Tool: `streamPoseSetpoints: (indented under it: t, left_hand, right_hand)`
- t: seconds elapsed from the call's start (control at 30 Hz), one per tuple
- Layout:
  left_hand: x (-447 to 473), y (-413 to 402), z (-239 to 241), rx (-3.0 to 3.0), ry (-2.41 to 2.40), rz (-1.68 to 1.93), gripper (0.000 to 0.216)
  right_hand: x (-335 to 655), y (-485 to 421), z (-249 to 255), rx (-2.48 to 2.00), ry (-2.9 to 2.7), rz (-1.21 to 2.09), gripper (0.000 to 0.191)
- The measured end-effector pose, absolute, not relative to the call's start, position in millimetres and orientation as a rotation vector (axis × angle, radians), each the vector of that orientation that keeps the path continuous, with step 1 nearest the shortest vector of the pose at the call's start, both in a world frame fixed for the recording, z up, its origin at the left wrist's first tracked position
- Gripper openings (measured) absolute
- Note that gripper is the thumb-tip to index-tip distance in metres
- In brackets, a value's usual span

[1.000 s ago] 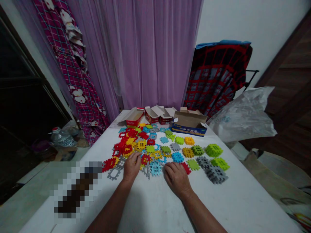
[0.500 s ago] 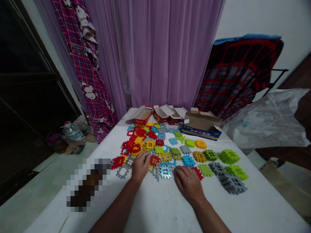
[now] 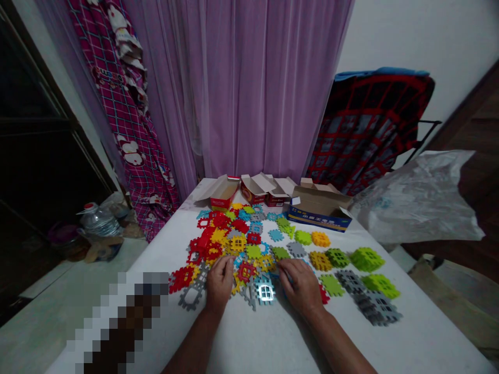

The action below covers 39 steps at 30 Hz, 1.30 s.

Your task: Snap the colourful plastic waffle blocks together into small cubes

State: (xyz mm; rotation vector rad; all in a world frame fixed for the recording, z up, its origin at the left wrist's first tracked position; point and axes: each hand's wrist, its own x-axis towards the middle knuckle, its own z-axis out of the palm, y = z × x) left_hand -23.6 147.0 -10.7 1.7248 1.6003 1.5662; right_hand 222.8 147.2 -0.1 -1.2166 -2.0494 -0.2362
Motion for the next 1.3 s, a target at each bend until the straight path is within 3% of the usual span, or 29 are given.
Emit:
streamPoseSetpoints:
  t: [0.17, 0.43, 0.57, 1.03, 1.13, 1.3]
  left_hand:
    - [-26.2, 150.0, -14.5, 1.597, 1.582, 1.623, 0.044]
    - [-26.4, 150.5, -14.6, 1.574, 1.589, 1.595, 0.045]
    - [-26.5, 150.5, -15.4, 1.594, 1.600, 1.588, 0.043]
    - [-25.7, 153.5, -18.9, 1.584, 1.580, 1.637, 0.045]
    - [-25.4, 154.5, -21.4, 1.567, 1.552, 1.659, 0.046]
    - [-27.4, 152.8, -16.8, 1.571, 1.547, 1.585, 0.048]
  right_hand:
    - [167.0, 227.1, 33.2, -1.481, -2.039, 0.047, 0.018]
    - [114.1, 295.7, 38.8, -1.745, -2.114, 0.213, 0.043]
    - [105.2, 306.1, 41.5, -1.792, -2.181, 0.225, 0.050]
    - [139.0, 267.0, 38.3, -1.656, -1.953, 0.241, 0.043]
    - [163.1, 242.4, 35.4, -1.557, -1.660, 0.463, 0.041]
    - [203.1, 201.2, 47.4, -1.379, -1.093, 1.046, 0.058]
